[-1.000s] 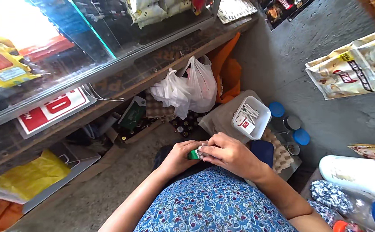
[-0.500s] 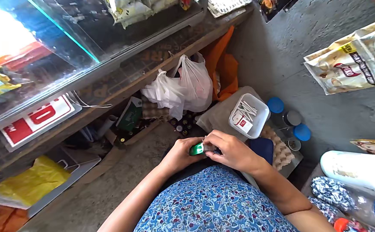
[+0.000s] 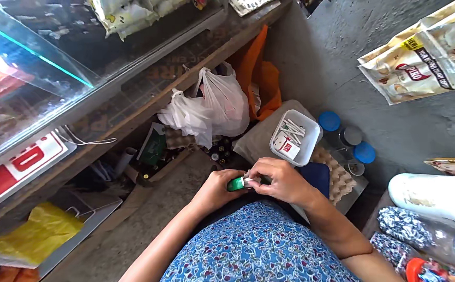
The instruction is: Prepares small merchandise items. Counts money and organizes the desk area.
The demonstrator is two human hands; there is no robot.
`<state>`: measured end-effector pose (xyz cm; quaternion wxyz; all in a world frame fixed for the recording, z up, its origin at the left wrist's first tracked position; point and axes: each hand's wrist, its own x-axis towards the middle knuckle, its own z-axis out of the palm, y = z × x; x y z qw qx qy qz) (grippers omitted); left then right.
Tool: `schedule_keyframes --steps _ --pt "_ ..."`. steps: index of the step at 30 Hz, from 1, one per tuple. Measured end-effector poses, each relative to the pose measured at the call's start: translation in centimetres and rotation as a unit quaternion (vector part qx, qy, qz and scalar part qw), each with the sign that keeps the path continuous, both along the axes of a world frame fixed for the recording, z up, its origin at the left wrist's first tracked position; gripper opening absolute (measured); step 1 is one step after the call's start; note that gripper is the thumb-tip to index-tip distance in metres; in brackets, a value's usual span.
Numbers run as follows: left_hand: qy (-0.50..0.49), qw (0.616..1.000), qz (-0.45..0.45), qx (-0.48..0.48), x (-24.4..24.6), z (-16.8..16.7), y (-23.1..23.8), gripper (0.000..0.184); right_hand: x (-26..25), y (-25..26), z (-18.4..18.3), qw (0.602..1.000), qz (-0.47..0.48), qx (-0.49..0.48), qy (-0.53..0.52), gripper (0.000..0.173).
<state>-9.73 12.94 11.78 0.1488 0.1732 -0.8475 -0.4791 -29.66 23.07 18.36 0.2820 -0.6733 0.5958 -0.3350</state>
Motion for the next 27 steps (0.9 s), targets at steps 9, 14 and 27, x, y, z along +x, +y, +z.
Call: schedule_keyframes --steps 9,14,27 --pt "0.015 1.0 -0.015 -0.019 -1.2 -0.9 0.0 0.026 -2.6 0.7 0.8 0.997 -0.001 -0.022 -0.075 0.009" --pt "0.036 0.999 -0.01 -0.014 -1.8 -1.1 -0.3 0.027 -7.4 3.0 2.0 0.99 -0.038 -0.037 -0.133 0.011" --pt "0.098 0.995 0.022 0.021 -2.9 -0.5 -0.1 0.028 -19.2 0.0 -4.2 0.896 -0.149 0.311 0.28 0.017"
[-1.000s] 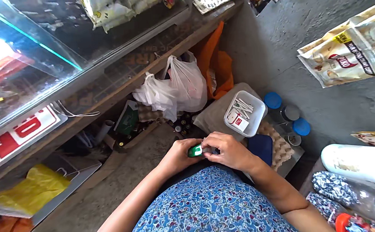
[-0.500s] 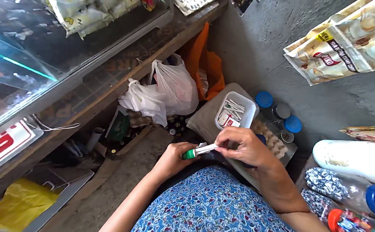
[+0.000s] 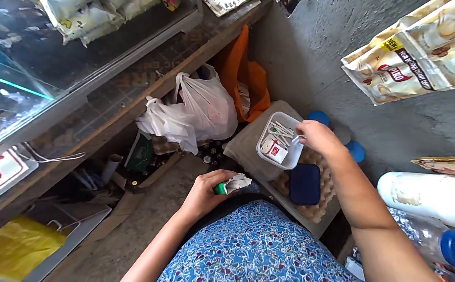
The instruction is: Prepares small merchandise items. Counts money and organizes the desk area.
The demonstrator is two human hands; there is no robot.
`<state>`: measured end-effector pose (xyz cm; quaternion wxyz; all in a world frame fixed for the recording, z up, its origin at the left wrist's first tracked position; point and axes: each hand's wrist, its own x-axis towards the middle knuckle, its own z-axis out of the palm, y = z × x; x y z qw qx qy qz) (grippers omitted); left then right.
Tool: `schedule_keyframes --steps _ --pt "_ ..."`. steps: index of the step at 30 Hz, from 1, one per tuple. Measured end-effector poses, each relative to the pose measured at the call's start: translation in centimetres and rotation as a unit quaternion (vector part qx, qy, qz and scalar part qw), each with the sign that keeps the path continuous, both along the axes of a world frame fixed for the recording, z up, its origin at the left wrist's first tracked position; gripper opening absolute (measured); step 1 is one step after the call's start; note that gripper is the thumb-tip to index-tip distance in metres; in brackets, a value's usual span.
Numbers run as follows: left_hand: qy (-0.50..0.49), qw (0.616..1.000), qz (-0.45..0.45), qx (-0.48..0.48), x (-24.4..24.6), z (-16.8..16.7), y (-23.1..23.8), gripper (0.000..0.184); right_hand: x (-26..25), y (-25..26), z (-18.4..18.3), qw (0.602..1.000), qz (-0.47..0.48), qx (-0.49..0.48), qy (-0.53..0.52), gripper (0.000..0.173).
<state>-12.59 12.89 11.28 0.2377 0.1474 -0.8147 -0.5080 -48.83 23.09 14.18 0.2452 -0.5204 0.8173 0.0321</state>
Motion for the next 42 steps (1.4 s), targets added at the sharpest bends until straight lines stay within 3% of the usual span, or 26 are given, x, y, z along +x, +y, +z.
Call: schedule_keyframes --steps 4,7,11,13,16,25,42 --pt "0.046 0.999 0.011 0.01 -0.2 0.3 0.2 0.03 0.5 -3.1 -3.8 0.995 0.087 0.048 0.024 0.028" --pt "0.073 0.996 0.05 -0.001 0.1 0.6 0.4 0.026 3.2 -3.1 -1.5 0.987 0.107 -0.116 -0.018 0.029" --pt "0.093 0.991 0.092 -0.04 0.5 1.1 0.7 0.022 9.0 -0.7 3.1 0.898 0.167 -0.377 -0.153 0.02" --pt "0.1 0.989 0.098 -0.054 0.6 1.4 0.8 0.022 11.7 0.2 5.0 0.846 0.222 -0.425 -0.232 0.018" --pt "0.111 0.987 0.094 -0.06 0.8 1.4 0.8 0.022 13.9 0.2 6.1 0.808 0.3 -0.451 -0.231 0.016" --pt "0.132 0.985 0.088 -0.071 1.5 1.4 0.7 0.02 15.4 0.3 6.6 0.806 0.336 -0.465 -0.141 0.015" --pt "0.133 0.984 0.072 -0.096 3.6 1.5 0.1 0.019 17.5 -0.9 6.8 0.807 0.355 -0.453 -0.132 0.017"
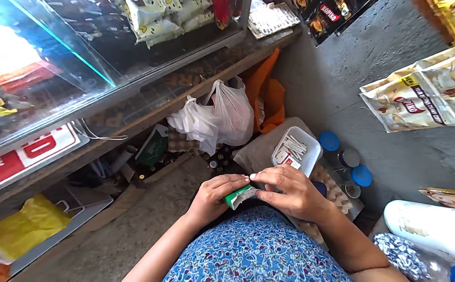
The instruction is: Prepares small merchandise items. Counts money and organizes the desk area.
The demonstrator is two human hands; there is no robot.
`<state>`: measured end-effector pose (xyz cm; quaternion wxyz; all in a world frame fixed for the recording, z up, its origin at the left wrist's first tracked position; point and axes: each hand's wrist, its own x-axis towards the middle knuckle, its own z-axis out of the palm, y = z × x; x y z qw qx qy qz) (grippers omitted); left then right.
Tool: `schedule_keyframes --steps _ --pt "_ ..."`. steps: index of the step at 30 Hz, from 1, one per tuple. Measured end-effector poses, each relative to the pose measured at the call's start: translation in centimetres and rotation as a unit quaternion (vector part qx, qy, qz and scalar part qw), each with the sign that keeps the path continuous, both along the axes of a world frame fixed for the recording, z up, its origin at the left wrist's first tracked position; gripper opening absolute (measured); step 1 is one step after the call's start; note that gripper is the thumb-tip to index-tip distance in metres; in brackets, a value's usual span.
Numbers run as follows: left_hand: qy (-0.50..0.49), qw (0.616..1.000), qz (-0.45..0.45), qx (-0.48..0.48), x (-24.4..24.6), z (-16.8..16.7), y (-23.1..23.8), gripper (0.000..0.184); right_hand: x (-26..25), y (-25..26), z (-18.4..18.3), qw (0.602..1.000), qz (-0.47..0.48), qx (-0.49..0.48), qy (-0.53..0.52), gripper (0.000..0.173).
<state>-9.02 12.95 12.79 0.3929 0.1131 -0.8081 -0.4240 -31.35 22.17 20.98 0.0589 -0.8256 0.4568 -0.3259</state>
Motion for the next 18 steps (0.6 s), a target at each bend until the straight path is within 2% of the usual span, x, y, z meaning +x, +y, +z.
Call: schedule_keyframes --steps 15,18 --pt "-0.006 1.0 -0.003 -0.009 0.9 0.1 -0.6 0.017 1.8 -1.0 0.0 1.0 -0.015 -0.012 -0.013 0.018" --pt "-0.029 0.999 0.005 -0.024 0.8 0.2 -0.6 0.017 2.6 -1.4 0.5 1.0 -0.018 0.013 0.006 0.016"
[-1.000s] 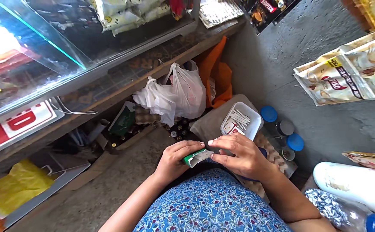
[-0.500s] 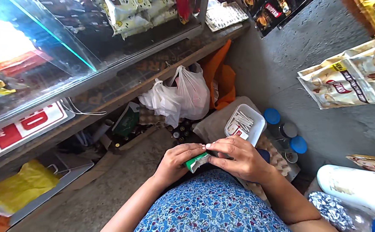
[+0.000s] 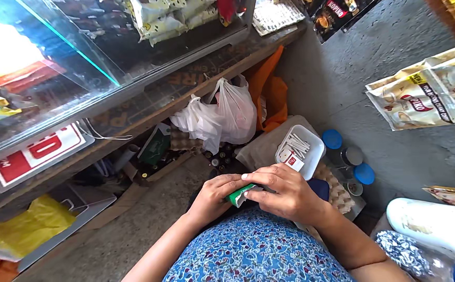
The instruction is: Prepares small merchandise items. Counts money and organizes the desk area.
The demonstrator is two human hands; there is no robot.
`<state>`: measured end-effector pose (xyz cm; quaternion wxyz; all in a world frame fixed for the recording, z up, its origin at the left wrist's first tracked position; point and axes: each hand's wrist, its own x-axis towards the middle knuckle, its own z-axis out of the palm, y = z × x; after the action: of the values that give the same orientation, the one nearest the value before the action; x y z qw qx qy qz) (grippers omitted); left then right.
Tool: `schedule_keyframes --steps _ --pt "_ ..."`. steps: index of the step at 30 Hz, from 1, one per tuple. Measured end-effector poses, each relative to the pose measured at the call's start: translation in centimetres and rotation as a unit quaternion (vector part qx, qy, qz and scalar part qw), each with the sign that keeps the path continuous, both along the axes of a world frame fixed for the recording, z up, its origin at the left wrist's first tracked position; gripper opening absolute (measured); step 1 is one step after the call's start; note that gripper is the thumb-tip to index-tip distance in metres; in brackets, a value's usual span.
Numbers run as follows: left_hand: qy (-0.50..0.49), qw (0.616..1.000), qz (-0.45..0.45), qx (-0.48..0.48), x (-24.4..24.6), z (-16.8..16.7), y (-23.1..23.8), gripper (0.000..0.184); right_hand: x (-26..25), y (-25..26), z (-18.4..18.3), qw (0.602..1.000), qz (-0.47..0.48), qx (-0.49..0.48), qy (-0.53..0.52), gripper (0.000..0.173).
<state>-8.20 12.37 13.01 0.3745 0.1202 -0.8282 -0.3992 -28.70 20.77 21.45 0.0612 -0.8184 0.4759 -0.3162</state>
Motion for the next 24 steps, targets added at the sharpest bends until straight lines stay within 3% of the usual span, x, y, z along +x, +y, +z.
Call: schedule_keyframes --steps 7,12,15,19,24 --pt "-0.09 0.996 0.011 0.005 0.0 -0.5 0.3 0.024 0.4 -0.3 0.0 0.994 -0.022 0.091 0.062 0.011" --pt "-0.181 0.98 -0.082 0.009 -0.3 -0.4 -0.3 0.03 -1.5 -0.6 -1.3 0.972 0.022 0.233 -0.032 0.01" --pt "-0.23 0.962 -0.134 0.058 -1.1 0.4 -1.6 0.038 -2.7 -1.0 -2.4 0.955 0.039 0.281 -0.087 0.012" --pt "-0.289 0.928 -0.192 0.132 -2.6 0.8 -3.4 0.043 -3.1 -1.0 -3.1 0.957 0.012 0.277 -0.084 0.016" --pt "-0.379 0.891 -0.199 0.151 -4.9 1.8 -3.3 0.048 -2.9 0.0 -4.2 0.968 -0.072 0.235 -0.045 0.012"
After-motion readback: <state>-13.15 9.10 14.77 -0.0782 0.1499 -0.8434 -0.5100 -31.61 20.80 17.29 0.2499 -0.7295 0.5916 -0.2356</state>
